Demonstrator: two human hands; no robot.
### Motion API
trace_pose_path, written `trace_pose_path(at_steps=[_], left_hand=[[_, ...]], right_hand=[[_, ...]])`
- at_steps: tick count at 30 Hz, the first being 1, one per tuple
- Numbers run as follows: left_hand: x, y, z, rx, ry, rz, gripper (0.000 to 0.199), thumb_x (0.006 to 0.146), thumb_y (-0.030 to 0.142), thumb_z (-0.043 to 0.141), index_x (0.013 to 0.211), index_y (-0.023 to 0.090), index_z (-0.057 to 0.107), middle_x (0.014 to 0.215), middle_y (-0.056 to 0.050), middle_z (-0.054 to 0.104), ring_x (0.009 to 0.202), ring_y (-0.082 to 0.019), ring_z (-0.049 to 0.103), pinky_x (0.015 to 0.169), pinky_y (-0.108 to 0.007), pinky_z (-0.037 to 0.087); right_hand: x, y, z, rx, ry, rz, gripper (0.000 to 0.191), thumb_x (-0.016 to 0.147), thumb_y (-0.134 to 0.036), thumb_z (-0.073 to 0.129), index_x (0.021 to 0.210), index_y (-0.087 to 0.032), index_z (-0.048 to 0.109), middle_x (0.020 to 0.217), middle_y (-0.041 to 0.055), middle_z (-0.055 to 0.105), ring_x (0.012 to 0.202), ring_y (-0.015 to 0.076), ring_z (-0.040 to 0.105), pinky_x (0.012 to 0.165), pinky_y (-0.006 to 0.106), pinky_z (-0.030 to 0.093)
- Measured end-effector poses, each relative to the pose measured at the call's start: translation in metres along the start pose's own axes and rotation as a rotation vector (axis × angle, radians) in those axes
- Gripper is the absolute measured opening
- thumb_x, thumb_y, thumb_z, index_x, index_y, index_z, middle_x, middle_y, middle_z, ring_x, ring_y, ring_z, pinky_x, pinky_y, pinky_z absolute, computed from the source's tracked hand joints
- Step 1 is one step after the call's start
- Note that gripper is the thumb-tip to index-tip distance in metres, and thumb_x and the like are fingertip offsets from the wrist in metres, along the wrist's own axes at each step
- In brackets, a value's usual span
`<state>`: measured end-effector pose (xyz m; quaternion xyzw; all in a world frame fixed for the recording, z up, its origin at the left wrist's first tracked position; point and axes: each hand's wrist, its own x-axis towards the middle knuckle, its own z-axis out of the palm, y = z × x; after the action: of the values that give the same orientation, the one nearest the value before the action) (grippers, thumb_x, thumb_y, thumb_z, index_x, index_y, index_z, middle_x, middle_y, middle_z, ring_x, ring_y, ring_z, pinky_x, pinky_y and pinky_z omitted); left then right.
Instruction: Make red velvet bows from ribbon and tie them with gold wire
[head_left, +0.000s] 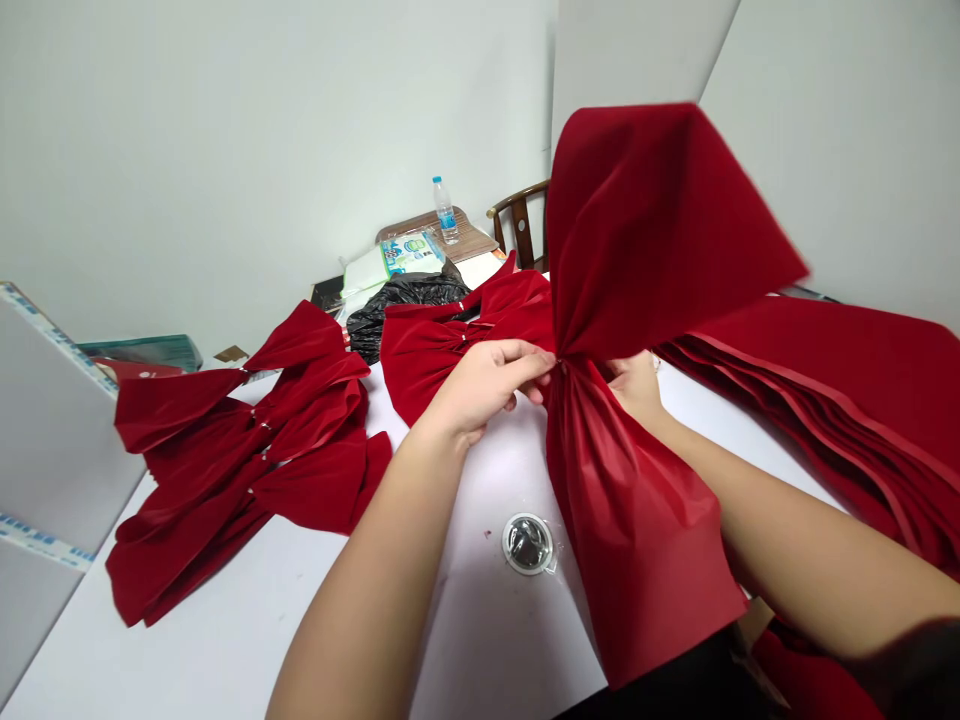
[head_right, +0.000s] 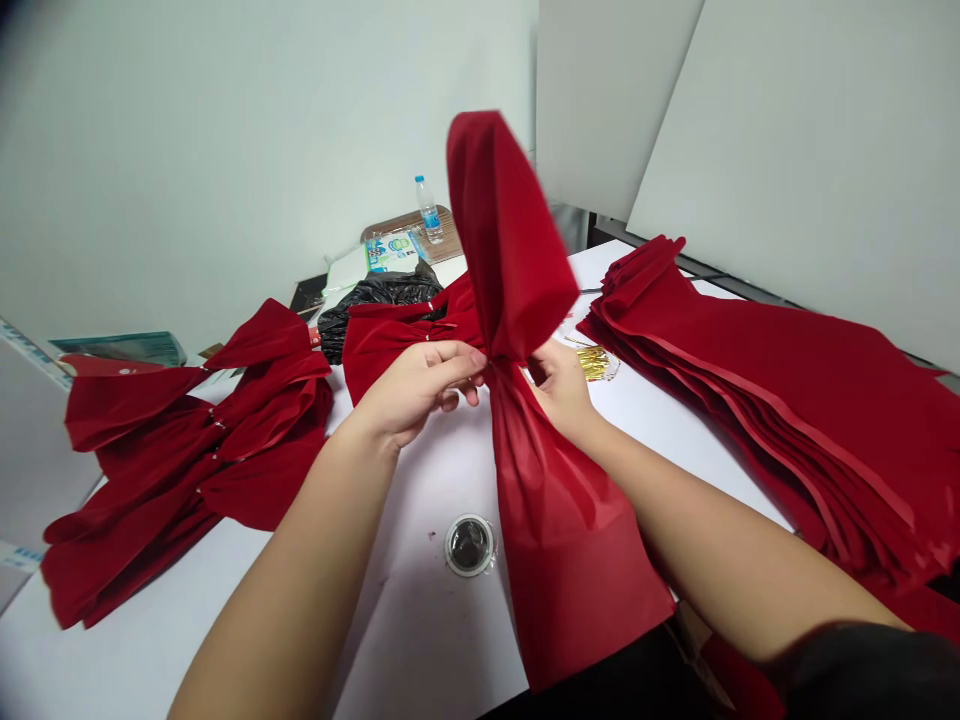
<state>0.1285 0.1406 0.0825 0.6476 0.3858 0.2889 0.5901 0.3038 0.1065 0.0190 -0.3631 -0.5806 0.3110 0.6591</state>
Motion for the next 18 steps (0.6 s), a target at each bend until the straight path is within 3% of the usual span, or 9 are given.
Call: trace_pose_path(at_steps=[3, 6, 8, 11, 18], left_hand=[[-0.004, 0.004, -0.004, 0.291, 0.134, 0.396, 0.015, 0.092, 0.028, 0.068, 0.1, 0.016, 0.073, 0.092, -0.006, 0.075, 0.076, -0.014, 0.069, 0.065, -0.025, 0.052], [-0.004, 0.001, -0.01, 0.57, 0.177, 0.759, 0.017, 0.093, 0.019, 0.068, 0.109, 0.018, 0.074, 0.103, -0.006, 0.077, 0.09, -0.016, 0.071, 0.079, -0.027, 0.056], [-0.003, -0.002, -0.013, 0.684, 0.158, 0.905, 0.013, 0.094, 0.016, 0.068, 0.105, 0.018, 0.075, 0.103, -0.005, 0.077, 0.092, -0.016, 0.071, 0.082, -0.027, 0.056], [-0.001, -0.005, -0.014, 0.757, 0.166, 0.994, 0.007, 0.095, 0.017, 0.069, 0.098, 0.017, 0.076, 0.096, -0.005, 0.077, 0.088, -0.015, 0.072, 0.08, -0.026, 0.056], [-0.001, -0.007, -0.016, 0.82, 0.186, 1.054, 0.009, 0.096, 0.02, 0.067, 0.092, 0.017, 0.075, 0.09, -0.005, 0.078, 0.083, -0.016, 0.071, 0.079, -0.029, 0.055]], right_hand=[[0.002, -0.003, 0.003, 0.088, 0.02, 0.023, 0.044, 0.067, -0.053, 0.093, 0.089, -0.019, 0.075, 0.09, 0.0069, 0.075, 0.088, 0.0267, 0.072, 0.079, 0.037, 0.061], [0.004, -0.001, 0.003, 0.137, 0.014, 0.122, 0.049, 0.063, -0.054, 0.094, 0.091, -0.018, 0.075, 0.088, 0.0063, 0.076, 0.087, 0.0252, 0.073, 0.08, 0.035, 0.061], [0.005, 0.003, 0.002, 0.159, -0.011, 0.161, 0.049, 0.062, -0.054, 0.095, 0.088, -0.018, 0.075, 0.087, 0.0063, 0.076, 0.084, 0.0242, 0.074, 0.078, 0.034, 0.061], [0.005, 0.008, 0.001, 0.179, -0.047, 0.17, 0.05, 0.063, -0.057, 0.093, 0.088, -0.018, 0.075, 0.09, 0.0073, 0.077, 0.085, 0.0243, 0.074, 0.079, 0.034, 0.062], [0.005, 0.003, 0.003, 0.121, -0.111, 0.166, 0.052, 0.066, -0.062, 0.09, 0.091, -0.018, 0.077, 0.09, 0.0076, 0.077, 0.087, 0.0246, 0.073, 0.08, 0.034, 0.062]])
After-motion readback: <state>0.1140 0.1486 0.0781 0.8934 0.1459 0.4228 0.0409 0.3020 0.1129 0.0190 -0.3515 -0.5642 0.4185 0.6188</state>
